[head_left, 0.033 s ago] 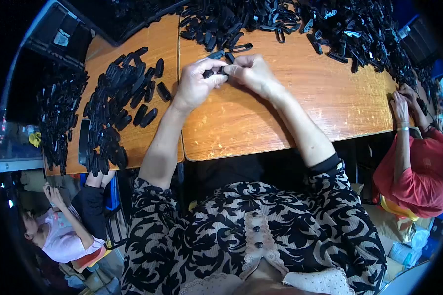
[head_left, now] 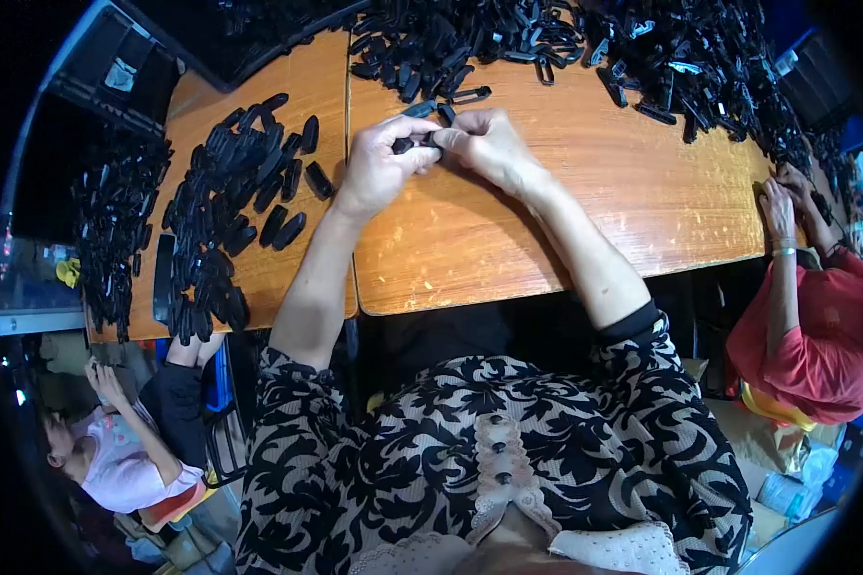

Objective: The person assembles plastic components by hand, repeatedly picking up individual pieces from the table and fitting them together.

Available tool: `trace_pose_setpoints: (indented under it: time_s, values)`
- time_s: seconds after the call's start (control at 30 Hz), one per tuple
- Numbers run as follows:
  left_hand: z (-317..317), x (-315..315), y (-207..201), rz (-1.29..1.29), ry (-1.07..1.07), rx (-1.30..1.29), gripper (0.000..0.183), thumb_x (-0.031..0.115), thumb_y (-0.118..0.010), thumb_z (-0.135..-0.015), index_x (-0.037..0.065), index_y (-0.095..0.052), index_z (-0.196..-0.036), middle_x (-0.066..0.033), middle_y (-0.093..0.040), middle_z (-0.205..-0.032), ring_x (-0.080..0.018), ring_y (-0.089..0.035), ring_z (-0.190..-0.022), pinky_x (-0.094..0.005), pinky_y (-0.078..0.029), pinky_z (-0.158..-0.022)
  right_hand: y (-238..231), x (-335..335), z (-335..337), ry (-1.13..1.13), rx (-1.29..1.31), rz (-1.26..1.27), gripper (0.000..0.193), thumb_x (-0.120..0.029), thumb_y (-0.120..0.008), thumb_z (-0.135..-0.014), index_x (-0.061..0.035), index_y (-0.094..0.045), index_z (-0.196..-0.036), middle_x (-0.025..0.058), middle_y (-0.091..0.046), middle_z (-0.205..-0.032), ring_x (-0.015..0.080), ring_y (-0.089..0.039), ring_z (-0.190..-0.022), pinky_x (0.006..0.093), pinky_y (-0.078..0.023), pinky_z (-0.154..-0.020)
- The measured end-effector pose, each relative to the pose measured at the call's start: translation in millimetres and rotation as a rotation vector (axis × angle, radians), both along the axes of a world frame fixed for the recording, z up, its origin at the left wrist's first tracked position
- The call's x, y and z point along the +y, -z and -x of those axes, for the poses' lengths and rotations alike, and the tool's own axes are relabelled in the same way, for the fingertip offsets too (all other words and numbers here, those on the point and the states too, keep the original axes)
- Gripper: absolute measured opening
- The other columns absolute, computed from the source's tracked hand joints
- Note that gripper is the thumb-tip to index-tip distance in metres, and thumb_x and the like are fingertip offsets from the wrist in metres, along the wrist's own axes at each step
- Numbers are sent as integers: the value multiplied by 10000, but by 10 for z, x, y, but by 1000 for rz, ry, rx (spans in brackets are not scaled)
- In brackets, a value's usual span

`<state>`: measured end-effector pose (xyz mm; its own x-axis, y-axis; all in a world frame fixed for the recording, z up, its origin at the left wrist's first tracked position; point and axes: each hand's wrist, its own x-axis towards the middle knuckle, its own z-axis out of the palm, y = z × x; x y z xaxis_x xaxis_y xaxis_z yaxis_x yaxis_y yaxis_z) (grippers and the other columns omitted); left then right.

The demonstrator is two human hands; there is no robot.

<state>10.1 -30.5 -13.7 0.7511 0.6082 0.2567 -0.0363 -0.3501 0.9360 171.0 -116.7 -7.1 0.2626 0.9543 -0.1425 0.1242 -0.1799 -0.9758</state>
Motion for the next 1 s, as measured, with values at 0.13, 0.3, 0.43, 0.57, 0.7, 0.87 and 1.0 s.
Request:
trace_pose_setpoints:
  time_s: [0.13,0.3,0.43,0.57,0.7,0.87,1.0]
  values:
    - [81,27,-32,227,44,-48,246,-26,-731,-785,10,-713,-1028,-13,-664,-809,-69,-594,-670,-202,-483,-604,-236,-110,-5,-75,137,98,306,-341,-689,-898,-42,-636,-859,2,-557,-638,31,-392,-462,191,-233,-381]
    - [151,44,-184,151,15,-60,280,-20,-749,-767,33,-734,-1042,2,-680,-774,-37,-562,-606,-172,-428,-532,-140,-144,-61,-347,498,-29,428,-420,-683,-901,-29,-629,-1068,57,-644,-746,40,-461,-499,159,-282,-375]
    - [169,26,-191,207,126,-136,297,1,-750,-785,47,-725,-1077,15,-664,-761,-22,-502,-559,-149,-385,-493,-70,-129,-41,-525,623,-220,344,-368,-658,-930,-26,-662,-964,23,-588,-672,32,-448,-466,159,-255,-355]
    - [125,4,-149,348,115,-191,278,42,-752,-810,36,-720,-1086,-2,-691,-800,-20,-518,-561,-148,-390,-484,-54,-105,53,-300,586,-170,348,-361,-652,-935,-18,-651,-877,5,-541,-617,36,-414,-436,173,-249,-349]
    - [204,118,-199,380,29,-173,245,110,-708,-875,22,-697,-1103,-7,-686,-826,-19,-507,-565,-154,-386,-483,-133,-86,77,-78,199,-145,402,-413,-623,-945,-15,-658,-898,36,-605,-651,63,-526,-544,214,-400,-456]
    - [526,481,-335,-272,-694,155,220,217,-670,-828,103,-746,-1001,-49,-729,-873,-164,-622,-655,-282,-483,-630,68,-22,-327,287,-1075,-405,214,-110,-634,-873,-121,-701,-1076,57,-669,-1100,275,-595,-1012,377,-502,-861]
    - [574,538,-259,-698,-972,673,262,275,-702,-752,179,-759,-988,-28,-694,-1072,-251,-616,-1010,-403,-453,-910,136,28,-349,251,-1170,-446,275,-124,-642,-870,-120,-692,-1140,53,-659,-1094,272,-572,-1062,375,-496,-884]
